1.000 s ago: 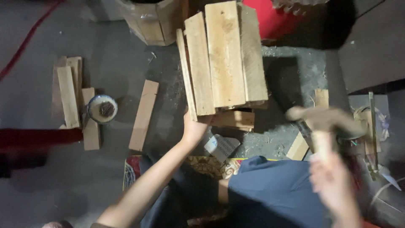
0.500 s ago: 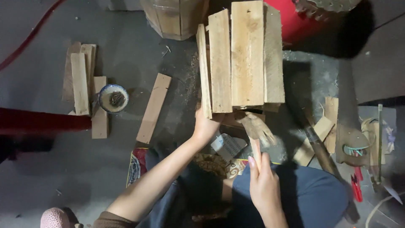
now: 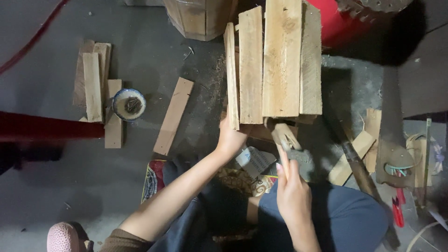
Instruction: Assembling a wooden drum by splitting wood slats and hammering them onto a frame
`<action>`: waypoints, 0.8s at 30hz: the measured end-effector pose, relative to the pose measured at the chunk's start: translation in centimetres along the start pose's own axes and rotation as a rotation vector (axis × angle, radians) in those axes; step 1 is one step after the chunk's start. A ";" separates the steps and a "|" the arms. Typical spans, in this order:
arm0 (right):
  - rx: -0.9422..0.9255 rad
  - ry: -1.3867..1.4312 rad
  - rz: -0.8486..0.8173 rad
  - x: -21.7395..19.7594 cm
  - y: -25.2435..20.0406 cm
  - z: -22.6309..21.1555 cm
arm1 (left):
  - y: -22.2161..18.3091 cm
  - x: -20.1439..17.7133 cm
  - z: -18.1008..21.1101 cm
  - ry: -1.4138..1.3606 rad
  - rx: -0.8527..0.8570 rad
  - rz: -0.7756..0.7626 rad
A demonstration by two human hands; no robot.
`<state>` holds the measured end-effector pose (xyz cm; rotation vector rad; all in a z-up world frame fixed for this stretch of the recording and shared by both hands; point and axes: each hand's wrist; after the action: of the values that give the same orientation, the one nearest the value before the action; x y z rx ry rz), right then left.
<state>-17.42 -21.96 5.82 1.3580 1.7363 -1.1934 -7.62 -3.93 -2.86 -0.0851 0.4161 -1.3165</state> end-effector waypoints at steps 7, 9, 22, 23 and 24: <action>-0.125 0.100 0.209 -2.1 -1.5 -1.9 | -0.1 -0.1 -0.1 0.014 -0.003 0.003; -0.068 0.111 0.109 -2.5 -1.0 -2.6 | -0.1 -0.2 0.6 0.056 -0.011 0.004; -0.017 0.037 0.003 -0.5 0.4 -0.6 | 0.4 -0.2 0.8 0.013 -0.009 -0.007; -0.013 0.078 0.042 -1.0 0.0 -1.0 | 0.7 -0.2 0.9 0.013 -0.010 -0.004; -0.009 0.119 0.077 -1.5 -0.6 -1.2 | 0.6 -0.2 0.8 0.013 -0.016 0.000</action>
<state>-17.53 -21.48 7.82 1.5029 1.7518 -1.0810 -6.89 -3.73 -2.27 -0.0894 0.4377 -1.3150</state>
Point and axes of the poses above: each hand's wrist, its own y-axis towards the middle knuckle, its own x-axis out of the palm, z = x × y, and after that the axes turned 13 degrees about -x, right-handed
